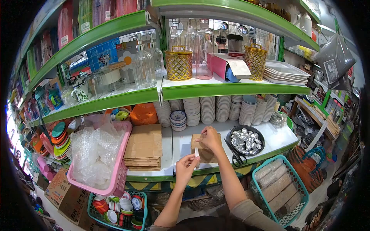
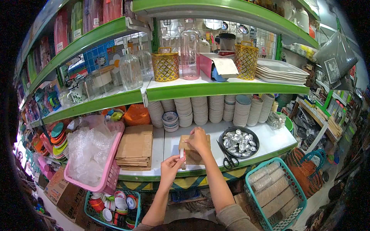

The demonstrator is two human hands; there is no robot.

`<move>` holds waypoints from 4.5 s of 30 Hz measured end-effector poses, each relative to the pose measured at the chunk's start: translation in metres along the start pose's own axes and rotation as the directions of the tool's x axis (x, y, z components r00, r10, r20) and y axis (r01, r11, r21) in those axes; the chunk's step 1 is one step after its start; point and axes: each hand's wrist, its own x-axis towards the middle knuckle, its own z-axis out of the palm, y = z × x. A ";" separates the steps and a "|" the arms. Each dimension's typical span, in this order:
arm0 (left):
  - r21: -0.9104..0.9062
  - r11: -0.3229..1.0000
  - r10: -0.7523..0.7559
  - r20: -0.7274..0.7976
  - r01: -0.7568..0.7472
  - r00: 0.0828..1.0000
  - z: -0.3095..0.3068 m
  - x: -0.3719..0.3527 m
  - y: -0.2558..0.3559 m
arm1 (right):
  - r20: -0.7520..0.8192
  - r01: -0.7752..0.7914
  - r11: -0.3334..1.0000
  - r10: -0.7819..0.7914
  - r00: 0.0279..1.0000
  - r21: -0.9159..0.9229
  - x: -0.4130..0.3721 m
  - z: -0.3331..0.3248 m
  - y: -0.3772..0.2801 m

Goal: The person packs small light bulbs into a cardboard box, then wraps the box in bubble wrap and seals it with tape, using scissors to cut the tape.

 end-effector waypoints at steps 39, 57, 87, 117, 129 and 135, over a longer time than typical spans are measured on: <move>-0.037 0.999 -0.012 0.040 0.014 0.999 -0.001 0.000 -0.008 | 0.364 -0.008 0.999 -0.004 0.931 0.033 -0.004 -0.035 -0.013; 0.073 0.991 -0.122 0.102 0.114 0.987 0.000 0.004 -0.017 | 0.203 0.083 0.992 -0.063 0.977 -0.091 -0.007 -0.007 -0.011; -0.053 0.982 -0.177 0.097 0.183 0.979 -0.014 0.015 -0.002 | -0.235 -0.382 0.823 0.308 0.922 -0.421 -0.122 -0.070 0.063; -0.084 0.986 -0.139 0.066 0.144 0.988 -0.031 0.012 -0.004 | -0.095 0.175 0.980 -0.167 0.981 0.092 -0.111 -0.138 0.022; -0.081 0.983 -0.160 0.066 0.165 0.985 -0.030 0.008 -0.003 | 0.239 0.280 0.959 -0.281 0.929 0.038 -0.092 -0.153 0.015; -0.079 0.983 -0.163 0.067 0.168 0.984 -0.029 0.005 0.005 | 0.286 0.294 0.954 -0.297 0.911 0.052 -0.085 -0.142 0.016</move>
